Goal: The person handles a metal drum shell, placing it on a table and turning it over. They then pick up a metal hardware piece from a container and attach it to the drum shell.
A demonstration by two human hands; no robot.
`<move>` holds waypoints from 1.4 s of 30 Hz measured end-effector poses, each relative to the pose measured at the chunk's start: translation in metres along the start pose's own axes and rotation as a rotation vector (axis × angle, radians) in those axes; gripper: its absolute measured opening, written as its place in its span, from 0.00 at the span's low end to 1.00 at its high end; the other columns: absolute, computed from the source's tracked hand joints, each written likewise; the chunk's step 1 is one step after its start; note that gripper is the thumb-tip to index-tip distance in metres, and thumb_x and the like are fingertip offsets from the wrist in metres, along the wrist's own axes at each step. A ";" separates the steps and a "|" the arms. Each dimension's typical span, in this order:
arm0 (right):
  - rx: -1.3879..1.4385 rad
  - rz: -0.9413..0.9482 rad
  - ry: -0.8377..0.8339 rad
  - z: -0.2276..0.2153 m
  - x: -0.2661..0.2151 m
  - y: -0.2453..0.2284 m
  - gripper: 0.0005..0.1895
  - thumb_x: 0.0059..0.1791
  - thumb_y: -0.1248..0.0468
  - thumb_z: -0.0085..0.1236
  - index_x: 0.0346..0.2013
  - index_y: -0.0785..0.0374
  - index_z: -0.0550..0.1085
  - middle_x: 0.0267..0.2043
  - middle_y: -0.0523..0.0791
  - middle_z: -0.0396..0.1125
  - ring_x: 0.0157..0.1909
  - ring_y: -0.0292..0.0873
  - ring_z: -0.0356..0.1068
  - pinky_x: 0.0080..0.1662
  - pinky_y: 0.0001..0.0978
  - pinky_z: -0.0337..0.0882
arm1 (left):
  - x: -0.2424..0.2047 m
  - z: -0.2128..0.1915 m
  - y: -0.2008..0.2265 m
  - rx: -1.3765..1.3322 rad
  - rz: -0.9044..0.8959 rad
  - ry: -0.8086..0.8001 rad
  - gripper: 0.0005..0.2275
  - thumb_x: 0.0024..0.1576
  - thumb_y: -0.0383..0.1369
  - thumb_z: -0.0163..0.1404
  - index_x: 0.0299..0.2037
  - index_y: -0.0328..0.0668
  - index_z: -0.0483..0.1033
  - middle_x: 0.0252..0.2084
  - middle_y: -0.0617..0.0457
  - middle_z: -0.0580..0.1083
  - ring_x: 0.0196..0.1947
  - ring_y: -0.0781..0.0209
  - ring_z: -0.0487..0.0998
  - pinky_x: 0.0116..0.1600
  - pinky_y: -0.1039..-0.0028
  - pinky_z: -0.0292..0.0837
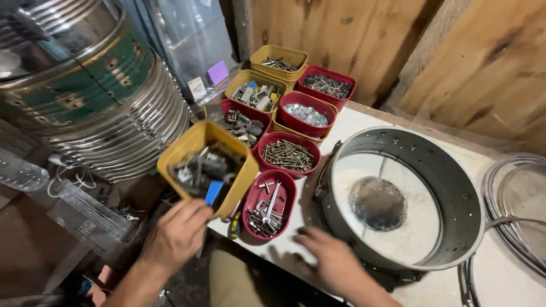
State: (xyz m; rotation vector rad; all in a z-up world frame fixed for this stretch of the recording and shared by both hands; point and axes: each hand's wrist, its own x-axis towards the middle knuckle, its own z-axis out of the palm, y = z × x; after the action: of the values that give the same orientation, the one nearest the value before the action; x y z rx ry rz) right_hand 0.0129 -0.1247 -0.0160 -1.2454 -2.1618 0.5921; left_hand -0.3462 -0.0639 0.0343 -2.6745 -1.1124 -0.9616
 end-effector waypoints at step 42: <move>-0.101 0.631 0.072 0.045 0.224 -0.002 0.11 0.51 0.62 0.49 0.42 0.62 0.77 0.40 0.61 0.74 0.43 0.67 0.73 0.45 0.58 0.69 | -0.070 0.105 0.101 -0.013 0.216 -0.022 0.07 0.62 0.36 0.48 0.30 0.54 0.72 0.28 0.59 0.64 0.24 0.60 0.66 0.24 0.73 0.64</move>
State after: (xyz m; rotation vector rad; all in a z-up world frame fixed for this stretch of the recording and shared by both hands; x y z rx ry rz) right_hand -0.1089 0.0671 0.0092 -1.9892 -1.7354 0.6737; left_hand -0.2621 -0.1484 -0.0747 -2.7501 -0.8009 -0.9054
